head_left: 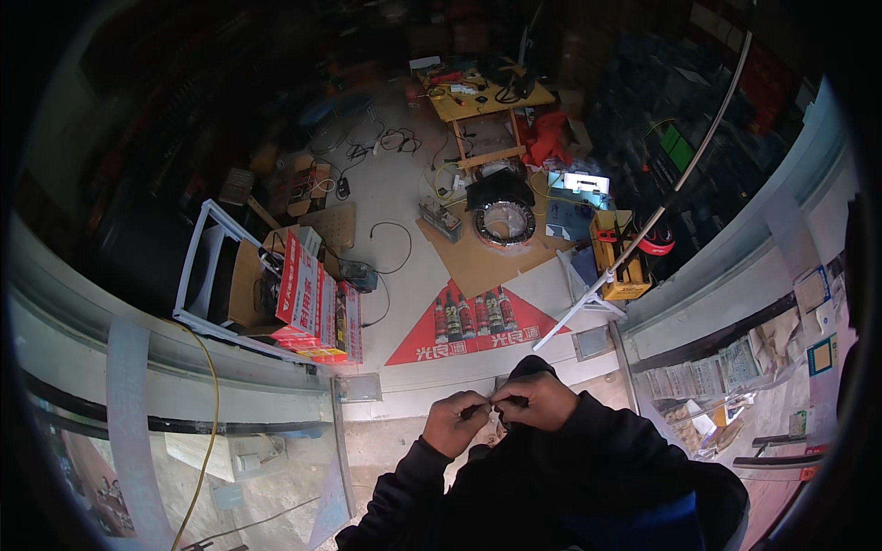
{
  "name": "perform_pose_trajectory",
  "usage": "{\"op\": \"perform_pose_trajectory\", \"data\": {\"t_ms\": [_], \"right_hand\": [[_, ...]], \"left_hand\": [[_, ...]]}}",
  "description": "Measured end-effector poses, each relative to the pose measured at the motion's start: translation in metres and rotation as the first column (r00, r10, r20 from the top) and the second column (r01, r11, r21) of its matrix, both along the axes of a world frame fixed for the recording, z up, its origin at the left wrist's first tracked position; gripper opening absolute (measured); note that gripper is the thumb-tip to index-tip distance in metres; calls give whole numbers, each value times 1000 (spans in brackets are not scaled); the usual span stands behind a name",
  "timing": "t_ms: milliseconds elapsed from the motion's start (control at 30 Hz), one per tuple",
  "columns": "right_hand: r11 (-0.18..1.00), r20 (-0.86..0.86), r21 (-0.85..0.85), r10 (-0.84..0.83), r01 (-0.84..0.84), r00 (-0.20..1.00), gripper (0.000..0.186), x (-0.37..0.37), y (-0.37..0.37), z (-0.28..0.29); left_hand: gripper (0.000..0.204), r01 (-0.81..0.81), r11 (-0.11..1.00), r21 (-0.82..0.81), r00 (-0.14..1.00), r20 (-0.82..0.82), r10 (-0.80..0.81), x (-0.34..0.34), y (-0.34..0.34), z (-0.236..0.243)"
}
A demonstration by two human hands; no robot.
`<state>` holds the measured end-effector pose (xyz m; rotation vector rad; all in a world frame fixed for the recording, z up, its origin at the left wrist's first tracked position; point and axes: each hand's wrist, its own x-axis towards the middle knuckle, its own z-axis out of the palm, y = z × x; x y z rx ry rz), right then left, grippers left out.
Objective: The person strips and twists red and white wires, then uses pliers to crimp connectors onto the wire ends. They walk to a three-wheeled vehicle, open its battery compartment, and connect the prepared wires to the battery terminals.
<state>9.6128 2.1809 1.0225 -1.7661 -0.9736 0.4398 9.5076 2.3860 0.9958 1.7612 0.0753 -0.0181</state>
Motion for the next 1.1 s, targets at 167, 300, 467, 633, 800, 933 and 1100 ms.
{"op": "perform_pose_trajectory", "data": {"t_ms": [167, 300, 467, 633, 800, 933, 1100], "right_hand": [[998, -80, -51, 31, -35, 996, 16, 130, 59, 15], [979, -256, -79, 163, -189, 953, 19, 230, 116, 54], [949, -280, -105, 258, -297, 925, 21, 330, 189, 93], [915, -321, -140, 320, -379, 891, 24, 410, 272, 97], [927, -166, -177, 304, -332, 938, 17, 484, 367, 104], [953, -258, -184, 189, -240, 948, 18, 549, 430, 118], [964, -264, -234, 58, -122, 963, 26, 661, 485, 98]], "left_hand": [[10, -53, 995, 87, 993, -101, 62, 121, 50, 29], [13, -107, 986, 128, 970, -203, 132, 199, 101, 81], [13, -278, 960, -17, 904, -342, 256, 282, 158, 109], [12, -324, 944, -68, 904, -315, 287, 354, 231, 102], [12, -297, 955, 9, 944, -146, 295, 432, 322, 105], [16, -274, 958, 82, 954, -102, 281, 508, 393, 113], [20, -424, 905, 35, 882, -209, 421, 606, 465, 102]]}}
